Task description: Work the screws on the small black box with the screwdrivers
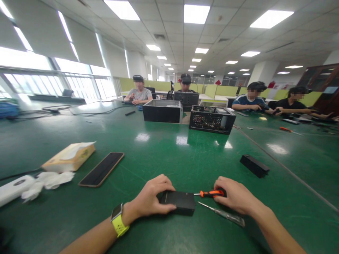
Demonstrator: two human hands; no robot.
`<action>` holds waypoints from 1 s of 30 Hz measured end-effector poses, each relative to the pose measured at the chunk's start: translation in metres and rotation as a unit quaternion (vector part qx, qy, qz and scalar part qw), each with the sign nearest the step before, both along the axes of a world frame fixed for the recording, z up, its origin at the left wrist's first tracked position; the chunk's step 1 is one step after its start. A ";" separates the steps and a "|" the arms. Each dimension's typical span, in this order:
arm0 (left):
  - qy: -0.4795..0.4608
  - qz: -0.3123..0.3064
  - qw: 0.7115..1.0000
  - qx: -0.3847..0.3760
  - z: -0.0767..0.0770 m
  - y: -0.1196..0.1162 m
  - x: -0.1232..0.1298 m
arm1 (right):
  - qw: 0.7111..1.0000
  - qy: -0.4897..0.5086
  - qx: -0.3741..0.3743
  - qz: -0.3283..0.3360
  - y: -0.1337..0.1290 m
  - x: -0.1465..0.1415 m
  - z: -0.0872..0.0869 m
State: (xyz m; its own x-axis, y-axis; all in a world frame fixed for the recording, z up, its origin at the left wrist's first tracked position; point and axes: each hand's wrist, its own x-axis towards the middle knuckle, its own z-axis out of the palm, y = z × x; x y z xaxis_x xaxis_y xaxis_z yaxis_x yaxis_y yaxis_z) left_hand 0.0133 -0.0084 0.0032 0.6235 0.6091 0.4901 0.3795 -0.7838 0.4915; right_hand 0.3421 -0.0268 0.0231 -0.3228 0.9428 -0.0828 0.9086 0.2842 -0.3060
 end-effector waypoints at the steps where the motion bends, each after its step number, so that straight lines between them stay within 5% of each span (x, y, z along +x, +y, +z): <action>1: -0.001 0.000 1.000 0.000 0.000 0.000 0.000 | 1.000 0.024 -0.006 -0.006 0.002 0.004 0.002; 4: -0.007 0.000 1.000 0.000 -0.001 0.000 0.001 | 0.987 0.157 -0.003 -0.036 0.009 0.014 0.022; 7: -0.015 0.004 1.000 0.000 -0.004 0.001 0.004 | 0.957 0.282 0.035 -0.063 0.016 0.012 0.060; 12: -0.022 0.029 0.999 0.002 -0.008 0.003 0.008 | 0.947 0.316 0.061 0.007 0.026 -0.018 0.107; 20: -0.011 0.030 0.999 -0.009 -0.007 0.003 0.008 | 0.945 0.318 0.076 0.008 0.033 -0.038 0.090; 30: -0.002 0.022 1.000 -0.012 -0.007 0.004 0.007 | 0.950 0.305 0.068 0.017 0.035 -0.041 0.089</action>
